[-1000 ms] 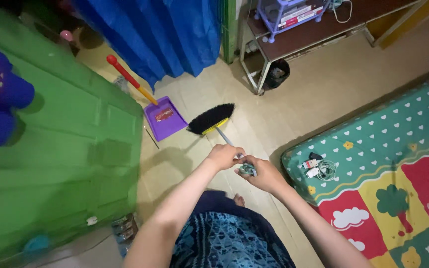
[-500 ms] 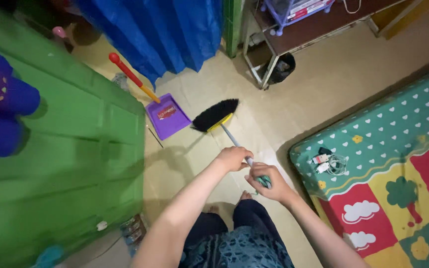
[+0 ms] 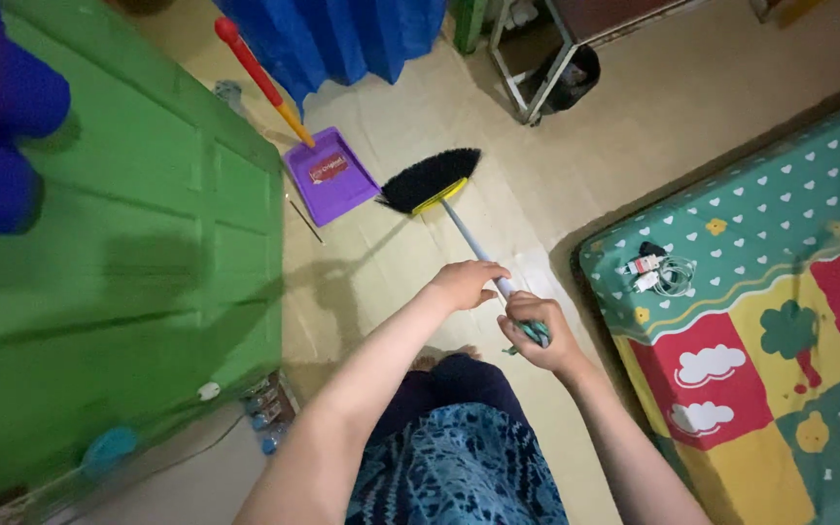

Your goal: Sweep the bedroom floor using a broom.

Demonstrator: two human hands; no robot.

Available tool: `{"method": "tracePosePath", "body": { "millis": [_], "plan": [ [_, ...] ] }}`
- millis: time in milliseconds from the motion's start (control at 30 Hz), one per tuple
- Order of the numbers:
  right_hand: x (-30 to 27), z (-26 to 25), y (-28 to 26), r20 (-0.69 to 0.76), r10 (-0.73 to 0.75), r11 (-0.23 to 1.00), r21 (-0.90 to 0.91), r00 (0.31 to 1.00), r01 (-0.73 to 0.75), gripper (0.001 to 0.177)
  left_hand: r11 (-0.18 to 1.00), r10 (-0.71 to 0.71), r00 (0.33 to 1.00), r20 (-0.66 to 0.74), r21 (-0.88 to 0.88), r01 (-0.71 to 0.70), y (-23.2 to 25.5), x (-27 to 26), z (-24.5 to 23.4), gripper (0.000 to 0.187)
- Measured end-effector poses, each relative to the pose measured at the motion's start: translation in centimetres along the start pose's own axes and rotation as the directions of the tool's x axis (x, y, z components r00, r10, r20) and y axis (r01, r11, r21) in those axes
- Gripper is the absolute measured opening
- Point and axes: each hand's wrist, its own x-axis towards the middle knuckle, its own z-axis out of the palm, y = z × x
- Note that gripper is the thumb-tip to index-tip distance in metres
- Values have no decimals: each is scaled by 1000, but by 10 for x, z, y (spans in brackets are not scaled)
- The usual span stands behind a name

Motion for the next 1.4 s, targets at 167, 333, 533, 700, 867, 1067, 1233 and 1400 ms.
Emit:
{"method": "tracePosePath", "body": {
  "millis": [167, 333, 533, 700, 867, 1067, 1233, 1400],
  "plan": [
    [-16, 12, 0, -11, -1, 999, -36, 1000, 0, 30, 999, -12, 999, 42, 32, 11, 2, -8, 7, 52],
    [-34, 15, -7, -54, 32, 999, -13, 998, -33, 26, 993, -99, 990, 103, 69, 92, 22, -14, 2, 39],
    [-60, 18, -8, -80, 70, 998, 14, 994, -69, 28, 986, 2, 994, 110, 165, -21, 15, -1, 31, 41],
    [-69, 11, -20, -43, -10, 999, 43, 999, 12, 26, 984, -61, 984, 167, 177, 31, 28, 0, 36, 39],
    [-77, -9, -15, -8, 44, 999, 6, 999, -44, 30, 989, -95, 985, 146, 131, 75, 40, 6, 44, 40],
    [-97, -57, -4, 6, 48, 998, 40, 999, -48, 24, 993, -47, 998, 37, 113, 43, 81, 21, 63, 37],
    [-123, -109, 15, 69, -47, 997, 69, 997, 42, 22, 987, -69, 994, -86, 141, 80, 118, 47, 103, 39],
    [-151, -150, 13, 34, -71, 994, 80, 997, 68, 20, 976, -117, 988, -97, 171, 132, 141, 80, 149, 35]
  ]
}}
